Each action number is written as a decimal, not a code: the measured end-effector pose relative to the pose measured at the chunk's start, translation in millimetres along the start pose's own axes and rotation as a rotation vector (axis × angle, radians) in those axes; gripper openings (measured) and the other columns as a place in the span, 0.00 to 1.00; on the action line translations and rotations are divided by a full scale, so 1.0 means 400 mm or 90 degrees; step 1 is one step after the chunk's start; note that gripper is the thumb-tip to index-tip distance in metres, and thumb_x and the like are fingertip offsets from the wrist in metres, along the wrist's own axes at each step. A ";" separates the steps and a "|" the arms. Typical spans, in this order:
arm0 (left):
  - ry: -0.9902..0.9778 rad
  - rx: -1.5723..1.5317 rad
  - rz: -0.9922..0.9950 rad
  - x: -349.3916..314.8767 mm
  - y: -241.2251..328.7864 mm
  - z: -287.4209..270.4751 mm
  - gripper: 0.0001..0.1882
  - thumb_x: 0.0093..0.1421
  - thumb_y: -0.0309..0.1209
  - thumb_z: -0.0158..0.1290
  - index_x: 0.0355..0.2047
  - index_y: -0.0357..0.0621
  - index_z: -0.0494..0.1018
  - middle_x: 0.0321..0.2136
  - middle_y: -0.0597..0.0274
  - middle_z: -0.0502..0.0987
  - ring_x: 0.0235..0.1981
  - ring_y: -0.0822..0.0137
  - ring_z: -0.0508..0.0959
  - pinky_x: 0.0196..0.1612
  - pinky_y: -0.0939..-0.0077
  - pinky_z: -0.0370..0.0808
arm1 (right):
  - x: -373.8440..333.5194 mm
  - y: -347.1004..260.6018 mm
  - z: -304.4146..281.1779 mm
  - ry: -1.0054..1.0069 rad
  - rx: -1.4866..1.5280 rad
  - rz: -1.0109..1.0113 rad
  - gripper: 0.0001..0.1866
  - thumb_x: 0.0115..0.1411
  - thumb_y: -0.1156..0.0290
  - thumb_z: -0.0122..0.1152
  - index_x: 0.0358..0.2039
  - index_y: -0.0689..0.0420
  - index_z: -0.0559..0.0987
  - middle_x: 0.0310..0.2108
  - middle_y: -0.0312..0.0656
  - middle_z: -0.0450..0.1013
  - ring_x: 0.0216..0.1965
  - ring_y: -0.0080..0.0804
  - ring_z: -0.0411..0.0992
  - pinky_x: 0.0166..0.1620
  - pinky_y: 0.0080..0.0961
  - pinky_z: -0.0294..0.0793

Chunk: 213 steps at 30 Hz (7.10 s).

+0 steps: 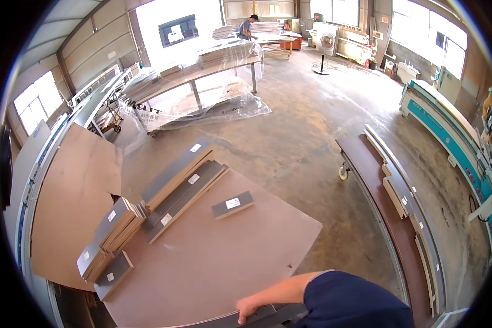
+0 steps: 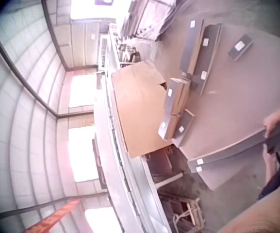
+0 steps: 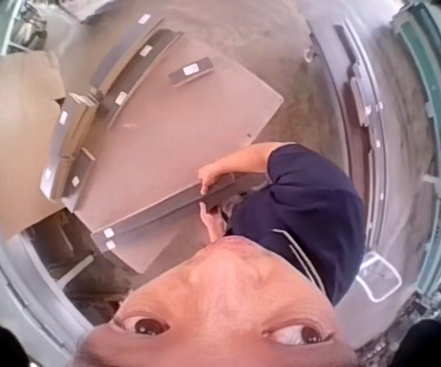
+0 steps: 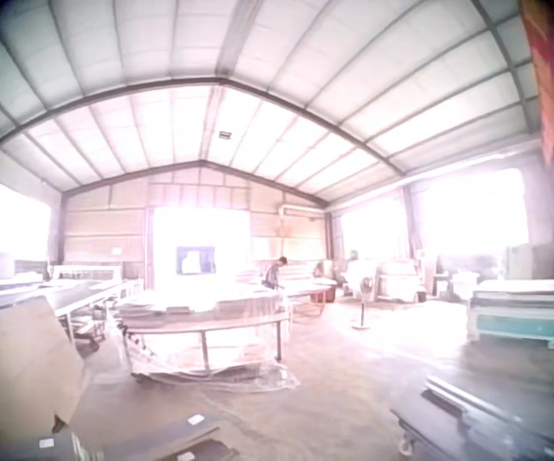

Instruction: The person picks up several wooden furniture components from a table, carries them across the workshop, and stacks them onto a wheeled trolley. The person then picks up a large plastic cover, unfolds it, and places it over the trolley and stacked wood.

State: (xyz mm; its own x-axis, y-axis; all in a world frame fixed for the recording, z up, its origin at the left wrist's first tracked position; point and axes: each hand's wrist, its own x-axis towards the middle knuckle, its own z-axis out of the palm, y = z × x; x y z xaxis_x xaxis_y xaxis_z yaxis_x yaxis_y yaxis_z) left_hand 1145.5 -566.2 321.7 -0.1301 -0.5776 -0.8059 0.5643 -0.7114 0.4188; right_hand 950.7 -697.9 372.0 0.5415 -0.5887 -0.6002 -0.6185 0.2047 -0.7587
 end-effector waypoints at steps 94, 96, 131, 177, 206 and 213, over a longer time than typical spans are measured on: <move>-0.363 0.559 -0.298 -0.588 -2.846 -0.123 0.38 0.48 0.62 0.44 0.52 0.48 0.63 0.48 0.64 0.67 0.49 0.62 0.67 0.49 0.64 0.67 | -2.061 1.848 2.388 0.653 1.242 0.034 0.40 0.33 0.63 0.67 0.51 0.59 0.67 0.43 0.42 0.68 0.45 0.32 0.66 0.49 0.27 0.65; -0.355 0.576 -0.286 -0.580 -2.838 -0.119 0.38 0.49 0.63 0.44 0.51 0.48 0.63 0.48 0.64 0.67 0.50 0.61 0.66 0.49 0.63 0.67 | -2.074 1.852 2.382 0.618 1.225 0.016 0.42 0.35 0.61 0.67 0.54 0.59 0.65 0.46 0.43 0.67 0.48 0.33 0.64 0.52 0.27 0.62; -0.393 1.033 -0.241 -0.409 -2.863 0.124 0.20 0.55 0.35 0.56 0.43 0.36 0.67 0.38 0.59 0.70 0.40 0.66 0.69 0.47 0.68 0.66 | -1.732 1.734 2.350 1.521 2.092 -0.407 0.40 0.45 0.52 0.68 0.53 0.58 0.61 0.51 0.43 0.59 0.54 0.40 0.57 0.62 0.38 0.46; 0.242 0.610 0.041 -0.394 -1.104 0.049 0.13 0.51 0.35 0.56 0.19 0.37 0.73 0.17 0.62 0.74 0.18 0.74 0.73 0.24 0.79 0.72 | -1.518 1.427 0.552 0.448 0.637 0.379 0.09 0.57 0.64 0.55 0.27 0.56 0.72 0.19 0.36 0.66 0.19 0.28 0.65 0.20 0.24 0.63; 0.217 0.800 0.759 0.308 -0.105 1.321 0.30 0.46 0.34 0.58 0.50 0.39 0.66 0.50 0.51 0.67 0.55 0.52 0.62 0.57 0.64 0.59 | -0.186 0.667 -1.373 0.448 0.237 -0.094 0.20 0.53 0.63 0.61 0.44 0.61 0.75 0.34 0.35 0.75 0.32 0.21 0.70 0.32 0.19 0.69; 0.235 1.160 0.543 0.491 -0.017 1.459 0.30 0.49 0.37 0.53 0.54 0.42 0.63 0.58 0.57 0.59 0.62 0.56 0.53 0.63 0.57 0.48 | 0.147 0.591 -1.549 0.461 0.188 -0.143 0.30 0.50 0.61 0.63 0.48 0.68 0.70 0.45 0.52 0.72 0.45 0.37 0.71 0.48 0.27 0.68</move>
State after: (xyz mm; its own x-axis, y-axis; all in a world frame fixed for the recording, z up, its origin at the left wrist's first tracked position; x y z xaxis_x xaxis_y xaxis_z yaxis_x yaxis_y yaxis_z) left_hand 640.5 -908.4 404.7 -0.0597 -0.9869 -0.1502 -0.9489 0.0095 0.3154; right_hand 483.6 -1168.8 314.4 0.0697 -0.9794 -0.1894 -0.3078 0.1595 -0.9380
